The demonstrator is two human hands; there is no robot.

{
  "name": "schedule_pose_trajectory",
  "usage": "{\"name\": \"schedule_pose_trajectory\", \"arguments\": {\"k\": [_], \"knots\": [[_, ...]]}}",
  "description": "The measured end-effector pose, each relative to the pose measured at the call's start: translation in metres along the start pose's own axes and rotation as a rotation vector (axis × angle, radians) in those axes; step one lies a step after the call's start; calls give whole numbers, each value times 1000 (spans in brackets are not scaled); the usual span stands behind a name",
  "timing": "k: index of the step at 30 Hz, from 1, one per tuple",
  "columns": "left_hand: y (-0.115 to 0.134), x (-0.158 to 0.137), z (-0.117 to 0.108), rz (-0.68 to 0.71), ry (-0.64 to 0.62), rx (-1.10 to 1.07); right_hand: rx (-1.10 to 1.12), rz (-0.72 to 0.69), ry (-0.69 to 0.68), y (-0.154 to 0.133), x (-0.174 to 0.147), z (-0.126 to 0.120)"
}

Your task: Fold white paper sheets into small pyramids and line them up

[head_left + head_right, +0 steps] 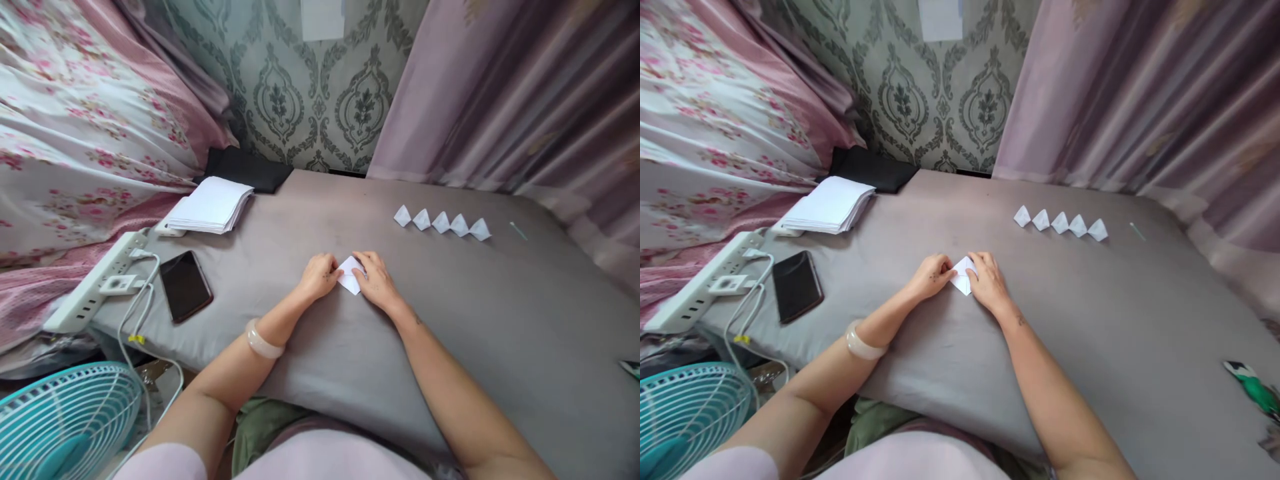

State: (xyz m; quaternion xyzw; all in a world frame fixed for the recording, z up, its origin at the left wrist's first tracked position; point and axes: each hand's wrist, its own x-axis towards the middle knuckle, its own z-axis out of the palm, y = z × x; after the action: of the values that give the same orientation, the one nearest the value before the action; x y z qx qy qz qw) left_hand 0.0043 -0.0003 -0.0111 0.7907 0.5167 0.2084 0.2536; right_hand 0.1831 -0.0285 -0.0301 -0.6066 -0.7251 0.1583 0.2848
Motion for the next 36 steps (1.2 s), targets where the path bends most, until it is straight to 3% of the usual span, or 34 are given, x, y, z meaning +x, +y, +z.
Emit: {"name": "schedule_pose_trajectory", "arguments": {"k": [12,18,20,22,25,29,36], "knots": [[5,0,-5,-132,-75,-305,116,2,-33,-4,-2,-9],[5,0,-5,-132,-135,-631,421,133,-47,-5,-3,-25],[8,0,-7,-148,-48,-755,621,194,-80,-6,-4,-33],[12,1,-10,-177,46,-905,814,329,-12,-8,-5,-40],[19,0,-13,-200,28,-1051,1044,486,34,-16,-6,-46],[25,-3,-12,-187,-44,-1103,1208,510,-10,-27,-7,-42],[26,-4,-10,-140,1,-1078,1207,496,-70,-34,-10,-30]]}}
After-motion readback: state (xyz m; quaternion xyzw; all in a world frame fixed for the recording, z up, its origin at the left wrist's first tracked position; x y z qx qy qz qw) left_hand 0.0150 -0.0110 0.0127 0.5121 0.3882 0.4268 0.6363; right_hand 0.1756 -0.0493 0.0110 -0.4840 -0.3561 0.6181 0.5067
